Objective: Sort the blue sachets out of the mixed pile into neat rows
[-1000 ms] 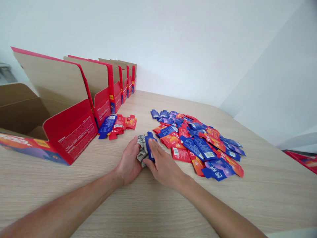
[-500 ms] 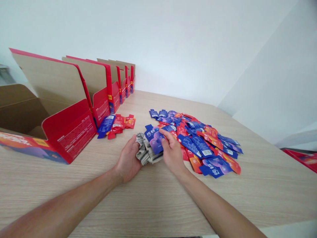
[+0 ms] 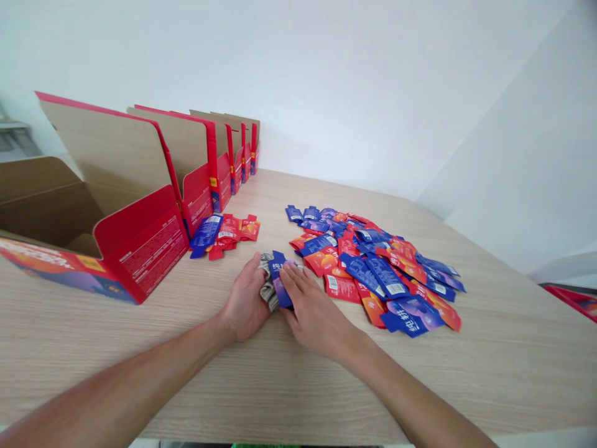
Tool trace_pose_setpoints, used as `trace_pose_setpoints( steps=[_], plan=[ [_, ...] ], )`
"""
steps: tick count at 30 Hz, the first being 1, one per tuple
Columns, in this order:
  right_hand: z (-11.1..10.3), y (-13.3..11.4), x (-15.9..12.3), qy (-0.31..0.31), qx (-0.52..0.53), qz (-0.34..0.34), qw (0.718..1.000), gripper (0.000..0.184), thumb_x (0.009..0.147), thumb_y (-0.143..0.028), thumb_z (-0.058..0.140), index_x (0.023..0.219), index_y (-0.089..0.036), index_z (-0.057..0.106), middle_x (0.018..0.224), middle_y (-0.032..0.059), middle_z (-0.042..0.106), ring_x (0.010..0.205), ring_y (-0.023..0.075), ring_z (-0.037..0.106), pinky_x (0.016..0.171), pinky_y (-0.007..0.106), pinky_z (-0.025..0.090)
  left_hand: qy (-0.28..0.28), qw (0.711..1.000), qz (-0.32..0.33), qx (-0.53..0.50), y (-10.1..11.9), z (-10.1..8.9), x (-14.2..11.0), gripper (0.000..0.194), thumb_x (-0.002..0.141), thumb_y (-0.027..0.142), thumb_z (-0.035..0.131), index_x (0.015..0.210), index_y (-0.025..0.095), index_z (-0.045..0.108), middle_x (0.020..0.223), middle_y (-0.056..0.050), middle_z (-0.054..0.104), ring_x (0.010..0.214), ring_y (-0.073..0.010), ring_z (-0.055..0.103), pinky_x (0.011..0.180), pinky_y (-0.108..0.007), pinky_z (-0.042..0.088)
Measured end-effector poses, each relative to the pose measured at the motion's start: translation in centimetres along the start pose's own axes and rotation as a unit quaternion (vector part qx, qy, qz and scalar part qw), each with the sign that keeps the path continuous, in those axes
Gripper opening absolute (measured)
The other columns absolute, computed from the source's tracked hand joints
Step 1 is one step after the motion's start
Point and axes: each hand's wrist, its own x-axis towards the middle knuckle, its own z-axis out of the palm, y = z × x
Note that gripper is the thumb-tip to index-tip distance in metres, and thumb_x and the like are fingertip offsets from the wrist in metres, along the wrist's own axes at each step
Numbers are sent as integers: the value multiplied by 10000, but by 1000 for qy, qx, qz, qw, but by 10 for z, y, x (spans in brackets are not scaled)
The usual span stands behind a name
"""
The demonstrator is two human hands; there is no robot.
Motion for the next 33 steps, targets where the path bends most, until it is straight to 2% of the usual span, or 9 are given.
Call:
trace_pose_setpoints(
  steps=[2, 5, 8, 11, 14, 19, 25, 28, 33],
  plan=[
    [-13, -5, -2, -21, 9, -8, 1000, 687, 902, -127, 549, 1574, -16, 453, 1656, 250, 398, 1573, 346, 345, 1290, 546, 303, 8, 1000, -9, 6, 1, 0, -1, 451, 1088, 360, 379, 1181, 89, 727, 1051, -150, 801, 985, -272, 766, 966, -398, 592],
    [-41, -6, -1, -21, 88, 5, 996, 528, 977, -181, 494, 1492, -102, 576, 1470, 186, 646, 1372, 303, 616, 1157, 468, 486, 0, 1000, -16, 12, 1, 2, -2, 506, 1086, 425, 372, 1191, 80, 726, 1057, -160, 798, 983, -282, 765, 958, -403, 595],
    [-65, 0, 16, 49, 173, 31, 983, 426, 1032, -232, 464, 1422, -179, 627, 1287, 114, 757, 1076, 249, 768, 976, 394, 579, -19, 1000, -16, 4, 0, 2, 0, 566, 1093, 463, 338, 1258, 67, 706, 1098, -175, 792, 1024, -298, 761, 996, -433, 580],
    [-67, 8, 56, 122, 204, 26, 971, 412, 1054, -233, 434, 1431, -165, 586, 1297, 117, 744, 938, 212, 791, 909, 352, 584, -26, 1000, -8, -12, -2, 1, 4, 535, 1100, 425, 342, 1336, 76, 671, 1142, -169, 788, 1070, -300, 754, 1039, -453, 558],
    [-53, 13, 112, 130, 127, -12, 983, 395, 1037, -174, 448, 1403, -133, 592, 1286, 138, 744, 1085, 251, 752, 993, 376, 541, -22, 1000, -11, -19, -4, 0, 5, 507, 1100, 406, 364, 1380, 88, 644, 1181, -163, 782, 1101, -293, 747, 1057, -453, 550],
    [-13, 13, 194, 50, 16, -40, 998, 442, 1016, -34, 396, 1446, -33, 503, 1379, 233, 669, 1257, 268, 653, 1070, 384, 467, -18, 999, -14, -23, -3, -1, 4, 491, 1093, 422, 401, 1416, 124, 620, 1223, -151, 771, 1116, -286, 745, 1049, -443, 559],
    [22, 11, 218, -35, 2, -79, 996, 373, 1081, -390, 548, 1246, -67, 636, 1283, 215, 712, 1246, 273, 641, 1063, 367, 460, -26, 999, -30, -34, -4, -4, 6, 519, 1093, 453, 404, 1455, 135, 597, 1274, -153, 755, 1166, -297, 728, 1084, -462, 538],
    [13, 21, 217, -33, -6, -64, 997, 488, 1109, -490, 449, 1385, -109, 577, 1432, 193, 648, 1324, 261, 605, 1075, 364, 453, -33, 998, -33, -45, -5, -6, 8, 527, 1093, 456, 403, 1470, 137, 588, 1303, -156, 744, 1193, -305, 716, 1107, -478, 522],
    [-35, 76, 205, -11, -130, 124, 984, 524, 1060, -397, 592, 1481, -97, 508, 1470, 214, 615, 1365, 283, 583, 1108, 378, 454, -25, 998, -9, -52, -9, -10, 11, 396, 1075, 355, 503, 1416, 200, 630, 1278, -97, 763, 1205, -272, 713, 1127, -443, 513]
  ],
)
